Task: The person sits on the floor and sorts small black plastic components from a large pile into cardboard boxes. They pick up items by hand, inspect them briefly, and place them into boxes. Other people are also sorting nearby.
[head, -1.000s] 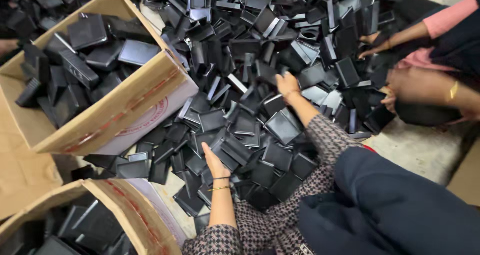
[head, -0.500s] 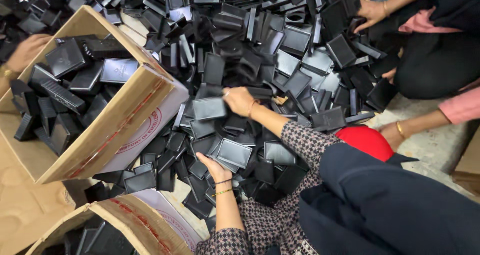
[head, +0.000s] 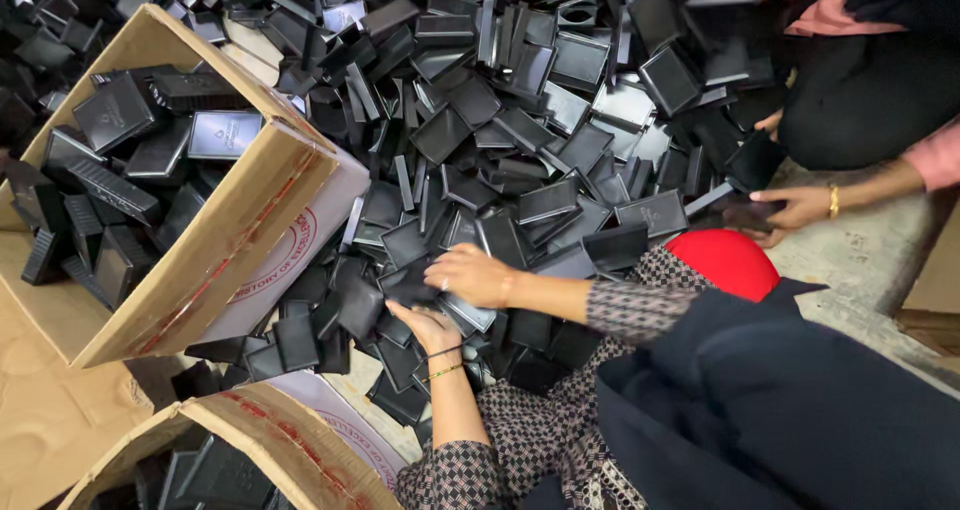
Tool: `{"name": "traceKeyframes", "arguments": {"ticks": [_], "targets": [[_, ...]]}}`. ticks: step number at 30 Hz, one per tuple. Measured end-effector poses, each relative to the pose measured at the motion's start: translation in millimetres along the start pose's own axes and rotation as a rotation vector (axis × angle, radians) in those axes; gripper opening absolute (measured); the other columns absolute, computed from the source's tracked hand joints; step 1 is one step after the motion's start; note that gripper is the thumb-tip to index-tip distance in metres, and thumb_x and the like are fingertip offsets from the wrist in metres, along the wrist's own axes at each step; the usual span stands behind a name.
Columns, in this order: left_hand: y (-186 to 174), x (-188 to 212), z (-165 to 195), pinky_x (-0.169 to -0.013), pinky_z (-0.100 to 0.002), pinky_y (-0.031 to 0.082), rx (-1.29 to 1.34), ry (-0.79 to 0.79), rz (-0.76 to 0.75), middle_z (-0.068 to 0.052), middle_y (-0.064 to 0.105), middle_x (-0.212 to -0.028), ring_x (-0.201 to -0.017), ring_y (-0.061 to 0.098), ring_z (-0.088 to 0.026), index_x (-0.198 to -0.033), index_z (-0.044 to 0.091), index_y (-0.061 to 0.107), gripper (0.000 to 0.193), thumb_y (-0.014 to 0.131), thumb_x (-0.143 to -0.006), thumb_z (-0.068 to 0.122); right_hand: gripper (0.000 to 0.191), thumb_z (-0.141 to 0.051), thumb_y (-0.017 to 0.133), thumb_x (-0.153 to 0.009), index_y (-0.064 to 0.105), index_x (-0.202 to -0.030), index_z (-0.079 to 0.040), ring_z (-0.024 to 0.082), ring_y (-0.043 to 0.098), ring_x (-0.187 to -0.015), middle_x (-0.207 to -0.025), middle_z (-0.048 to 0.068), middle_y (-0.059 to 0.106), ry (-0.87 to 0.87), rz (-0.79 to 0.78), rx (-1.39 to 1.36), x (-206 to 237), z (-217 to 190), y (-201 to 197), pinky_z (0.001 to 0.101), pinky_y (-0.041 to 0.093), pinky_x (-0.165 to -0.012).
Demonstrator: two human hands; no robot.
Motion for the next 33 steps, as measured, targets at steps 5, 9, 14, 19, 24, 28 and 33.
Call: {"name": "traceKeyframes", "arguments": {"ticks": [5, 9, 14, 19, 24, 28, 33], "targets": [[-5, -6, -3, -0.111, -0.029, 0.040, -0.058, -0.070, 0.055, -0.005, 0.059, -0.140, -0.126, 0.055, -0.016, -0.140, 0.006, 0.053, 0.080, 0.042, -0.096, 0.072, 0.023, -0.025, 0.066, -0.100, 0.067, -0.107, -0.003, 0.034, 0.067, -0.095, -0.098, 0.014, 0.069, 0.133, 0.050, -0.266, 60, 4, -75, 0.0437, 0.052, -0.090], [-6, -8, -8, -0.112, -0.028, 0.039, -0.040, -0.063, 0.011, -0.006, 0.060, -0.140, -0.126, 0.057, -0.016, -0.140, 0.004, 0.053, 0.084, 0.044, -0.094, 0.073, 0.031, -0.030, 0.069, -0.097, 0.062, -0.086, -0.003, 0.037, 0.065, -0.077, -0.079, 0.017, 0.065, 0.056, -0.244, -0.356, 121, -3, -117, 0.0481, 0.051, -0.068], [-5, -4, -6, -0.102, -0.034, 0.040, -0.071, -0.124, 0.036, -0.008, 0.058, -0.139, -0.118, 0.052, -0.020, -0.152, -0.001, 0.047, 0.088, 0.043, -0.105, 0.073, 0.032, -0.035, 0.065, -0.094, 0.061, -0.082, -0.006, 0.039, 0.064, -0.074, -0.075, 0.017, 0.063, 0.096, -0.321, -0.168, 110, 52, -127, 0.0506, 0.051, -0.065], [6, 11, 3, -0.106, -0.051, 0.049, 0.043, -0.111, -0.052, -0.002, 0.052, -0.150, -0.134, 0.052, -0.026, -0.148, 0.020, 0.047, 0.073, 0.044, -0.093, 0.067, 0.037, -0.037, 0.066, -0.097, 0.059, -0.098, -0.001, 0.048, 0.065, -0.089, -0.088, 0.027, 0.067, 0.456, -0.156, 0.068, 12, 164, -138, 0.0540, 0.052, -0.074], [12, 17, 3, -0.111, -0.068, 0.030, -0.096, -0.171, 0.054, 0.004, 0.040, -0.158, -0.144, 0.039, -0.024, -0.154, 0.031, 0.035, 0.082, 0.042, -0.085, 0.074, 0.031, -0.027, 0.069, -0.100, 0.056, -0.104, 0.001, 0.052, 0.062, -0.092, -0.093, 0.029, 0.066, 0.373, 0.110, 0.111, -76, 199, -150, 0.0548, 0.050, -0.077], [9, 16, -2, -0.113, -0.066, 0.022, -0.101, -0.212, -0.042, 0.001, 0.041, -0.160, -0.146, 0.038, -0.026, -0.155, 0.027, 0.036, 0.086, 0.036, -0.087, 0.079, 0.035, -0.026, 0.075, -0.097, 0.057, -0.106, 0.002, 0.052, 0.063, -0.090, -0.092, 0.029, 0.067, 0.334, 0.160, 0.191, -117, 209, -166, 0.0547, 0.051, -0.075], [16, 15, -5, -0.115, -0.064, 0.024, -0.054, -0.213, -0.085, 0.002, 0.041, -0.161, -0.145, 0.039, -0.026, -0.155, 0.027, 0.039, 0.085, 0.036, -0.088, 0.079, 0.036, -0.031, 0.076, -0.097, 0.062, -0.111, 0.000, 0.048, 0.066, -0.089, -0.094, 0.028, 0.069, 0.494, 0.426, 0.206, -131, 209, -195, 0.0514, 0.053, -0.075]]}}
Point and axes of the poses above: each hand's wrist, its own x-axis away from the middle knuckle, its own y-axis out of the palm, z = x × y, the point moved 1 cm from there along -x, towards the middle knuckle
